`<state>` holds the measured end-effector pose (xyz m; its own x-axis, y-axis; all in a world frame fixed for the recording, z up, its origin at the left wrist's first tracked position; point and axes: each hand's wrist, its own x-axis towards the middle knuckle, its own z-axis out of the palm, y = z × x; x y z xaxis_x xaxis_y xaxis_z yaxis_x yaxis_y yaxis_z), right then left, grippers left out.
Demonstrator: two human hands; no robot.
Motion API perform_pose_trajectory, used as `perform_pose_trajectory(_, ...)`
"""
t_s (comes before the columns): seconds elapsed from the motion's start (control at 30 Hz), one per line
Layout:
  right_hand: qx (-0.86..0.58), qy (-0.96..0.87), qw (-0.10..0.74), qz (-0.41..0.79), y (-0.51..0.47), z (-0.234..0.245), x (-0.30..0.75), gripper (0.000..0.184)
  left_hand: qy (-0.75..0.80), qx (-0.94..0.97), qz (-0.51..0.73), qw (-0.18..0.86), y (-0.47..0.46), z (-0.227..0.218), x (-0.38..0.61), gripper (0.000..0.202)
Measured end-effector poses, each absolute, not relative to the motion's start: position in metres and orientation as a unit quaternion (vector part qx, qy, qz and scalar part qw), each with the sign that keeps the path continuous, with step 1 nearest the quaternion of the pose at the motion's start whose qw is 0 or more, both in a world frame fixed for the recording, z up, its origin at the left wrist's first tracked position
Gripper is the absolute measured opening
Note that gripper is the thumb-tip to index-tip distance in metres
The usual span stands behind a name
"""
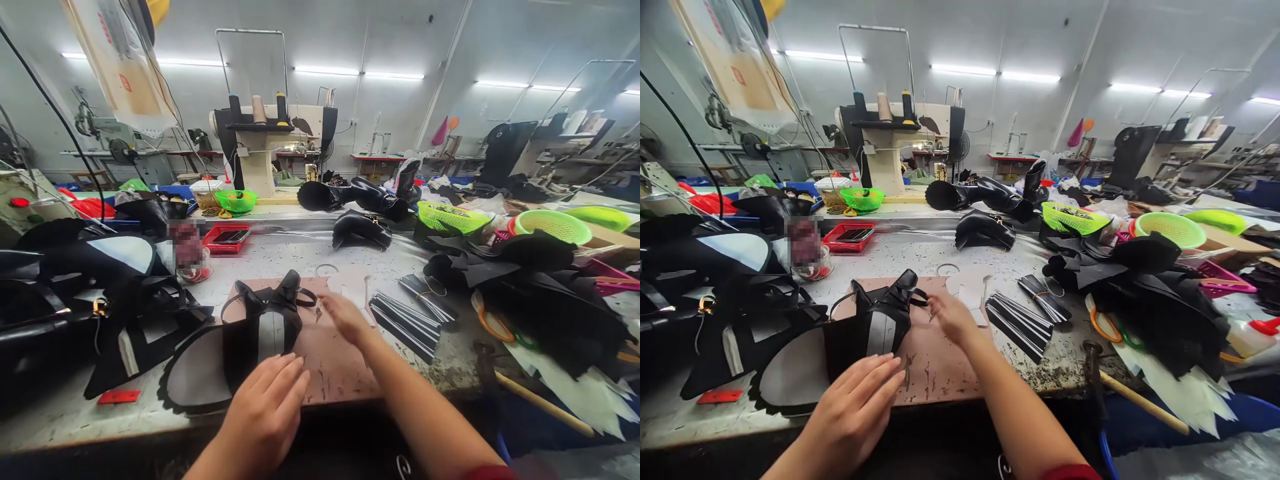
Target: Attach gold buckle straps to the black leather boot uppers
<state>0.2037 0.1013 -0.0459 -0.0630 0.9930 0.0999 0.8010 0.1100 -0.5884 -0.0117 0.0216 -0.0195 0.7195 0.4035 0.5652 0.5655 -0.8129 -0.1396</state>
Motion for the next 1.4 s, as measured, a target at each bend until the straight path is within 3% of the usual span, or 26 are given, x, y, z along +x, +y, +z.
perform_pose_trajectory(0.17,-0.794,-0.560,0.186,0.143,0.139,-0.044,0.257,0.037,-0.329,-0.908,-0.233,0.117,0.031,-0.038,0.000,0.024)
perform_pose_trajectory(0.3,-0.815,-0.535,0.198,0.099,0.149,-0.059,0.257,0.055,-0.310,-0.916,-0.247,0.056,0.031,-0.040,0.012,0.022)
perform_pose_trajectory(0.43,-0.781,-0.565,0.261,0.055,0.138,-0.064,0.241,0.036,-0.296,-0.918,-0.260,-0.038,0.022,-0.047,0.022,0.021)
perform_pose_trajectory(0.53,-0.724,-0.617,0.305,0.047,0.109,-0.062,0.226,0.023,-0.371,-0.864,-0.264,-0.214,0.017,-0.053,0.022,0.028)
perform_pose_trajectory(0.63,-0.638,-0.689,0.341,0.033,0.062,-0.065,0.212,0.024,-0.392,-0.709,-0.297,-0.505,0.012,-0.056,0.017,0.065)
perform_pose_trajectory(0.7,-0.500,-0.780,0.375,-0.027,0.031,-0.070,0.208,0.024,-0.352,-0.575,-0.332,-0.660,0.006,-0.055,0.017,0.083)
perform_pose_trajectory(0.77,-0.425,-0.805,0.402,-0.094,0.006,-0.076,0.208,0.026,-0.374,-0.463,-0.361,-0.718,0.000,-0.053,0.019,0.071)
perform_pose_trajectory(0.83,-0.444,-0.775,0.439,-0.095,-0.009,-0.079,0.211,0.032,-0.444,-0.415,-0.377,-0.699,-0.004,-0.050,0.022,0.050)
perform_pose_trajectory(0.9,-0.496,-0.719,0.486,0.003,-0.018,-0.079,0.214,0.040,-0.489,-0.466,-0.388,-0.627,-0.006,-0.049,0.022,0.041)
perform_pose_trajectory(1.0,-0.527,-0.599,0.515,0.313,-0.024,-0.077,0.214,0.049,-0.419,-0.714,-0.378,-0.415,-0.006,-0.047,0.016,0.039)
perform_pose_trajectory(1.07,-0.488,-0.500,0.488,0.523,-0.025,-0.073,0.214,0.066,-0.296,-0.867,-0.321,-0.240,-0.005,-0.045,0.010,0.037)
perform_pose_trajectory(1.13,-0.449,-0.439,0.455,0.631,-0.023,-0.069,0.214,0.071,-0.195,-0.938,-0.259,-0.127,-0.004,-0.043,0.006,0.037)
perform_pose_trajectory(1.23,-0.495,-0.504,0.408,0.578,-0.017,-0.064,0.217,0.049,-0.160,-0.959,-0.226,-0.064,-0.002,-0.046,0.003,0.034)
perform_pose_trajectory(1.3,-0.566,-0.606,0.372,0.418,-0.013,-0.063,0.217,0.037,-0.196,-0.956,-0.218,-0.030,0.000,-0.052,0.002,0.035)
perform_pose_trajectory(1.4,-0.611,-0.738,0.242,0.154,-0.008,-0.065,0.212,0.040,-0.326,-0.924,-0.198,-0.032,0.008,-0.058,0.000,0.031)
